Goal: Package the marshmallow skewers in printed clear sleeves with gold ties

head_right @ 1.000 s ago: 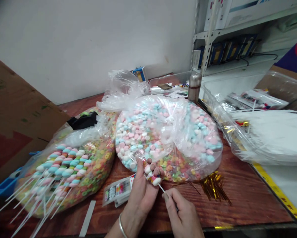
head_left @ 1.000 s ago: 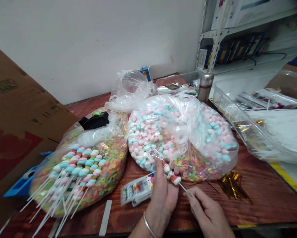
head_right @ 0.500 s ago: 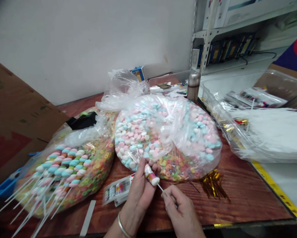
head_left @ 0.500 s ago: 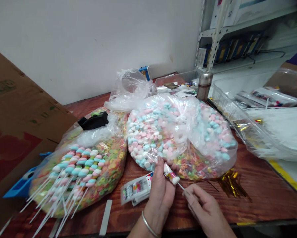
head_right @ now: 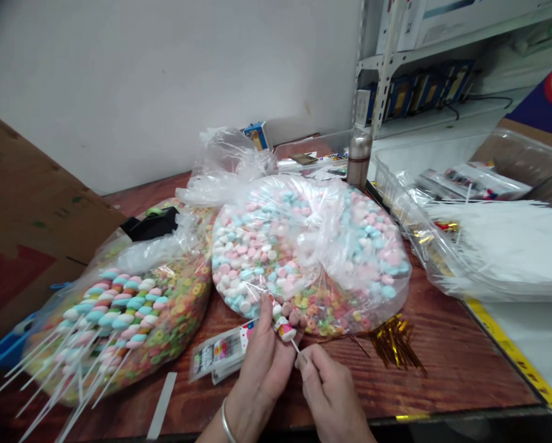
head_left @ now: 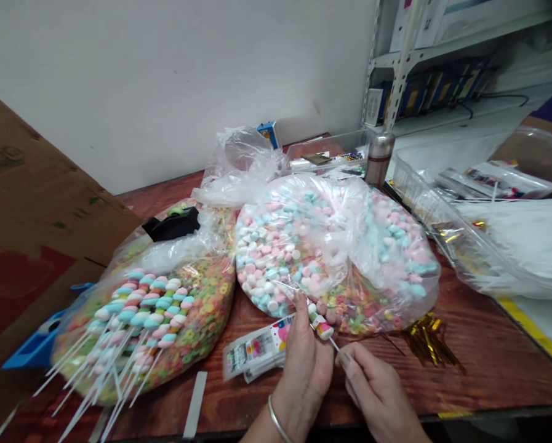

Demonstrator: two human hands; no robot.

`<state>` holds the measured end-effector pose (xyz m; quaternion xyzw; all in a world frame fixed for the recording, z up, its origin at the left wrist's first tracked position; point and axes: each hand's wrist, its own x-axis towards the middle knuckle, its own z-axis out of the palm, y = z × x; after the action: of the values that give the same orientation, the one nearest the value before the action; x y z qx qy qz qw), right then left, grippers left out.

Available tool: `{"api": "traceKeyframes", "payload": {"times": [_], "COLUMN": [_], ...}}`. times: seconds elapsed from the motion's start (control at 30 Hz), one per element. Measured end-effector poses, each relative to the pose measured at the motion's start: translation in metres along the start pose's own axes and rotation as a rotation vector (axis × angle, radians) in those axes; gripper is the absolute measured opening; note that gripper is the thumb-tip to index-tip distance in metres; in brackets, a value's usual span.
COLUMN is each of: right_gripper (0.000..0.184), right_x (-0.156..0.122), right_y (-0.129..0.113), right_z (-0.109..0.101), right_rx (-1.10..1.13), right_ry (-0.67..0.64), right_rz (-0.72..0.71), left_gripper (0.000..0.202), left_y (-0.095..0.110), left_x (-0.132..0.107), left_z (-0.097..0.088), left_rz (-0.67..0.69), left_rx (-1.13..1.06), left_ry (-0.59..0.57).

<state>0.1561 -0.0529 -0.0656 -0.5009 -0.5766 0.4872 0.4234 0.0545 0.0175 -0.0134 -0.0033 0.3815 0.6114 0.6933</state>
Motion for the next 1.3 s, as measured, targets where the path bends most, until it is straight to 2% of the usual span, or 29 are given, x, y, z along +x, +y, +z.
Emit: {"api": "traceKeyframes", "payload": {"times": [0.07,0.13,0.23,0.33,0.47,0.63,0.7,0.8,0.9,1.1,1.3], "right_gripper": [0.037,0.039,0.041,0.046,0.042,0.04,0.037,0.025,0.02,0.025,0.032], "right_x": [0.001,0.004,0.01,0.014,0.012,0.002,0.0,-0.003,-0.006,-0.004,0.004], "right_y": [-0.007,-0.013,-0.019,-0.021,-0.015,-0.002,0.001,0.005,0.008,-0.002,-0.015], "right_z": [0.002,0.004,0.006,0.006,0.003,-0.003,-0.008,-0.014,-0.016,-0.018,-0.012], "right_rx": [0.437,0.691,0.802,0.822,0.759,0.575,0.327,-0.132,-0.332,-0.233,-0.029], "right_ry": [-0.124,-0.148,-0.062,0.023,0.007,-0.102,-0.084,-0.004,-0.019,-0.091,-0.078], "right_rz": [0.297,0.44,0.496,0.512,0.464,0.389,0.257,-0.029,-0.204,-0.088,0.042], "left_gripper": [0.024,0.027,0.032,0.032,0.03,0.014,0.01,0.015,0.02,0.023,0.018], "left_y": [0.001,-0.002,-0.014,-0.025,-0.012,0.018,0.022,0.022,0.025,0.035,0.01], "left_x": [-0.001,-0.003,-0.008,-0.011,-0.006,0.008,0.01,0.01,0.01,0.012,0.003], "left_z": [-0.001,-0.002,-0.006,-0.01,-0.009,-0.004,-0.002,0.001,0.004,0.008,0.002], "left_rz": [-0.027,-0.055,-0.085,-0.047,-0.045,0.018,0.011,-0.036,-0.067,-0.073,-0.035], "left_rx": [0.003,0.019,0.055,0.093,0.078,0.02,0.0,-0.044,-0.088,-0.072,-0.03], "left_ry": [-0.017,-0.035,-0.057,-0.05,-0.117,0.019,0.084,0.131,0.136,0.116,0.041]}}
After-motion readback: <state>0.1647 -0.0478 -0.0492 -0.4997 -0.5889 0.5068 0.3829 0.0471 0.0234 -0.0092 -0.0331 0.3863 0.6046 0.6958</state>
